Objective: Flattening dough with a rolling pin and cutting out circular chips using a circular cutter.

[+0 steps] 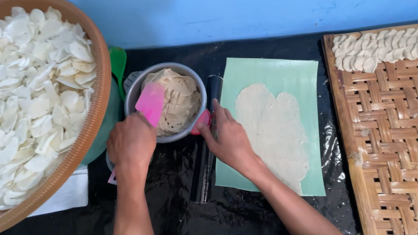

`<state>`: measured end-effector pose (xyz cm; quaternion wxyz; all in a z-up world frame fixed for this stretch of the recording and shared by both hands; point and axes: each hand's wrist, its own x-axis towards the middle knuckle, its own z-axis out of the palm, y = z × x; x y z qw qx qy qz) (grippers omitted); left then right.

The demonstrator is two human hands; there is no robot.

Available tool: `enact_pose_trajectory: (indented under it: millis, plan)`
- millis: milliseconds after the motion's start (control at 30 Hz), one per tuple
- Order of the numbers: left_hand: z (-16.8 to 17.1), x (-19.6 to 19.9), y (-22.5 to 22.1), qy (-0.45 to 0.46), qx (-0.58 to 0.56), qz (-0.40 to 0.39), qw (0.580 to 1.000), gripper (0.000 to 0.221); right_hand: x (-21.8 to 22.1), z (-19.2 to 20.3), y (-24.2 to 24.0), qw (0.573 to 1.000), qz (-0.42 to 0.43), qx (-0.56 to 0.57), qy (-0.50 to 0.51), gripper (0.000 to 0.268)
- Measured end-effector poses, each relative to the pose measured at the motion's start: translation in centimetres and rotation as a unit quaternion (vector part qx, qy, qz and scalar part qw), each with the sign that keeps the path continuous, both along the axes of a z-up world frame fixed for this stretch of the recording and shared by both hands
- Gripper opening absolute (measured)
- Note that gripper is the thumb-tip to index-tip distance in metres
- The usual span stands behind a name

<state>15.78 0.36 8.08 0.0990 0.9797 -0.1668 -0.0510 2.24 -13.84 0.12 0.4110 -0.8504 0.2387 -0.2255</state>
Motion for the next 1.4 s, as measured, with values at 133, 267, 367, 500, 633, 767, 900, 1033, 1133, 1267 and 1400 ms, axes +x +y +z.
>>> enact_pose_trajectory:
  millis: [133, 267, 367, 500, 633, 767, 900, 1033, 1133, 1267, 1400]
  plan:
    - [-0.8, 2.2, -1.1, -0.008, 0.023, 0.017, 1.0, 0.032, 3.2, -3.0, 0.2, 1.0, 0.003, -0.004, -0.004, 0.083]
    - [-0.1, 3.2, -2.9, -0.017, 0.05, 0.008, 0.999, 0.03, 4.4, -4.1, 0.5, 1.0, -0.009, 0.002, -0.018, 0.084]
    - [0.0, 4.0, -4.4, -0.019, 0.063, -0.006, 0.998, 0.029, 4.4, -3.5, 1.0, 0.999, -0.022, 0.018, -0.015, 0.082]
    - [0.1, 5.3, -6.1, 0.0, 0.078, 0.002, 0.997, 0.028, 4.2, -2.6, 1.3, 0.999, -0.034, 0.032, 0.001, 0.082]
    - [0.2, 6.4, -7.8, 0.035, 0.108, 0.019, 0.993, 0.028, 4.3, -2.5, 1.3, 0.999, -0.035, 0.037, 0.016, 0.084]
    - [-0.4, 7.8, -8.5, 0.023, 0.056, 0.007, 0.998, 0.029, 4.4, -2.5, 1.4, 0.999, -0.037, 0.031, 0.02, 0.085]
    - [-2.6, 8.9, -7.9, 0.049, -0.038, 0.023, 0.998, 0.03, 4.5, -2.3, 1.4, 0.998, -0.041, 0.026, 0.031, 0.085]
    - [-5.0, 8.0, -7.8, 0.02, -0.07, 0.013, 0.997, 0.029, 4.7, -3.2, 1.4, 0.998, -0.044, 0.017, 0.029, 0.085]
    - [-4.7, 5.5, -7.8, 0.004, -0.066, 0.006, 0.998, 0.028, 4.6, -3.2, 1.5, 0.999, -0.047, 0.01, 0.013, 0.085]
    - [-5.7, 3.1, -6.9, -0.1, -0.092, -0.056, 0.989, 0.039, 4.8, -3.3, 1.4, 0.999, -0.052, 0.011, 0.01, 0.085]
    - [-6.5, 2.2, -5.7, -0.09, -0.163, -0.071, 0.98, 0.037, 4.9, -3.3, 1.2, 0.998, -0.056, 0.02, 0.038, 0.081]
